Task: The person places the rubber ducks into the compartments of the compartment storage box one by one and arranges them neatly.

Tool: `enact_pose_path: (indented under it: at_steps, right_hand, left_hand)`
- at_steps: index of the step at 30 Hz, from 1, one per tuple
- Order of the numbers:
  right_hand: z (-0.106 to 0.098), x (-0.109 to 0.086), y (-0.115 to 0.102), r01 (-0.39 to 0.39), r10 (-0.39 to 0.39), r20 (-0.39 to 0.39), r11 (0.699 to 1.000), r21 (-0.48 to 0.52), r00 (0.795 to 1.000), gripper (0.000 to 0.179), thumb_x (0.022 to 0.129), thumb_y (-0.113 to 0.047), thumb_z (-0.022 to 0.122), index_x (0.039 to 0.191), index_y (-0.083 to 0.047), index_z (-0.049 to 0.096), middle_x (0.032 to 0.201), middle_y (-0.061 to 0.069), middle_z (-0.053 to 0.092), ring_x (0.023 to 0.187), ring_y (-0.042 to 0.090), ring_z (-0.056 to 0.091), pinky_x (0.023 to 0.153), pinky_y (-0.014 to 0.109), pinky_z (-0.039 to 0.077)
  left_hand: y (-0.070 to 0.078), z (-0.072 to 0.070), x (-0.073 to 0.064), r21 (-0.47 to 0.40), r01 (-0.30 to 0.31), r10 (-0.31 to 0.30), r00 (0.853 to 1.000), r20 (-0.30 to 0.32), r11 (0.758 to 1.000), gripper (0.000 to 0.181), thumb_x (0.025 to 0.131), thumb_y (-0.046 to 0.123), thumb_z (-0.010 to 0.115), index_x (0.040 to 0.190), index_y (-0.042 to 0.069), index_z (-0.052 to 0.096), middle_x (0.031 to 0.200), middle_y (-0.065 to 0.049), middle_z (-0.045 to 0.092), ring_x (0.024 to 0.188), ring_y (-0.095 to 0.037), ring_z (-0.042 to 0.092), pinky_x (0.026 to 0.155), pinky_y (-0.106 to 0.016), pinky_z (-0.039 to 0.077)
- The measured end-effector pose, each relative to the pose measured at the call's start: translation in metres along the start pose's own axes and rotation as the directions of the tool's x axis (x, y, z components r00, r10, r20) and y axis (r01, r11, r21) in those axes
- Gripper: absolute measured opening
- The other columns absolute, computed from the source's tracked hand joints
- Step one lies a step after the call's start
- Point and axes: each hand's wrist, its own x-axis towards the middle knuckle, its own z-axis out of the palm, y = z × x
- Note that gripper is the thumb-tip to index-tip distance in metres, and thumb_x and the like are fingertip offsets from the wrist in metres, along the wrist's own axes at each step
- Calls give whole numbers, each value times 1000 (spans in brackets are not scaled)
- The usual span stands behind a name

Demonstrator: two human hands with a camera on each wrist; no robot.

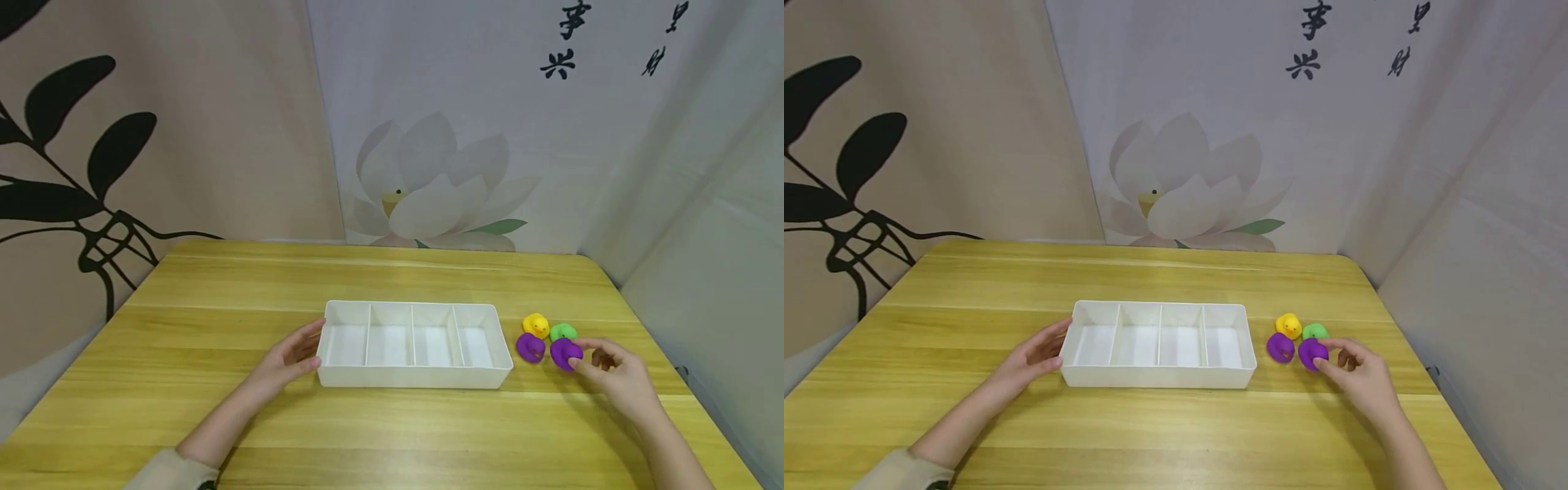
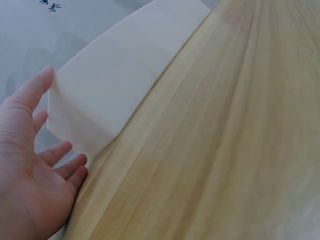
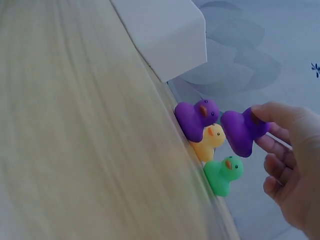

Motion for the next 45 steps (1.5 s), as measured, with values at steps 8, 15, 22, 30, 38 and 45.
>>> enact_pose_path:
  at_steps: [8, 15, 22, 30, 38, 45]
  right_hand:
    - [-2, -2, -14, -2, 2, -50, 1000, 14, 999, 31, 88, -14, 81, 113, 1, 72, 73, -5, 45, 69, 10, 43, 49, 29, 33]
    - [-2, -2, -24, -5, 6, -54, 1000, 6, 999, 32, 88, -16, 81, 114, -1, 72, 72, -3, 41, 66, 11, 40, 46, 31, 30]
    - [-2, -3, -40, 24, -25, -61, 999, -24, 998, 32, 88, -17, 82, 115, -2, 74, 71, -2, 40, 64, 12, 38, 46, 31, 29]
    - [1, -3, -65, 97, -98, -74, 995, -11, 993, 26, 85, -13, 84, 109, -4, 76, 69, -2, 40, 64, 11, 40, 47, 31, 29]
    - [8, -2, -87, 140, -138, -77, 990, 18, 987, 25, 82, -10, 86, 105, -6, 77, 69, -3, 41, 65, 11, 40, 46, 30, 30]
    - [17, 2, -102, 139, -135, -60, 988, 69, 989, 27, 80, -8, 87, 106, -6, 78, 70, -3, 44, 66, 9, 41, 45, 28, 30]
  left_hand:
    - [1, 1, 1, 5, 8, -8, 1000, -5, 1000, 66, 101, 8, 61, 158, -2, 29, 153, -37, 38, 140, -57, 35, 98, -18, 45]
    - [0, 2, 0, -2, -1, 1, 1000, -1, 1000, 67, 101, 8, 61, 158, -4, 28, 153, -37, 37, 140, -57, 35, 99, -18, 46]
    - [1, 2, 0, -4, -6, 6, 1000, 3, 1000, 66, 102, 7, 60, 158, -4, 27, 153, -38, 37, 140, -57, 34, 99, -18, 46]
    - [1, 1, 1, -6, -11, 11, 1000, 3, 1000, 66, 101, 7, 60, 157, -5, 27, 154, -38, 36, 141, -56, 33, 99, -17, 45]
    - [0, 0, 0, -6, 7, -7, 1000, -2, 1000, 67, 102, 8, 60, 158, -4, 27, 154, -37, 37, 140, -56, 34, 98, -18, 46]
    - [0, 1, 1, -8, 9, -9, 1000, -4, 1000, 67, 101, 7, 61, 158, -4, 27, 154, -37, 37, 140, -56, 34, 98, -19, 47]
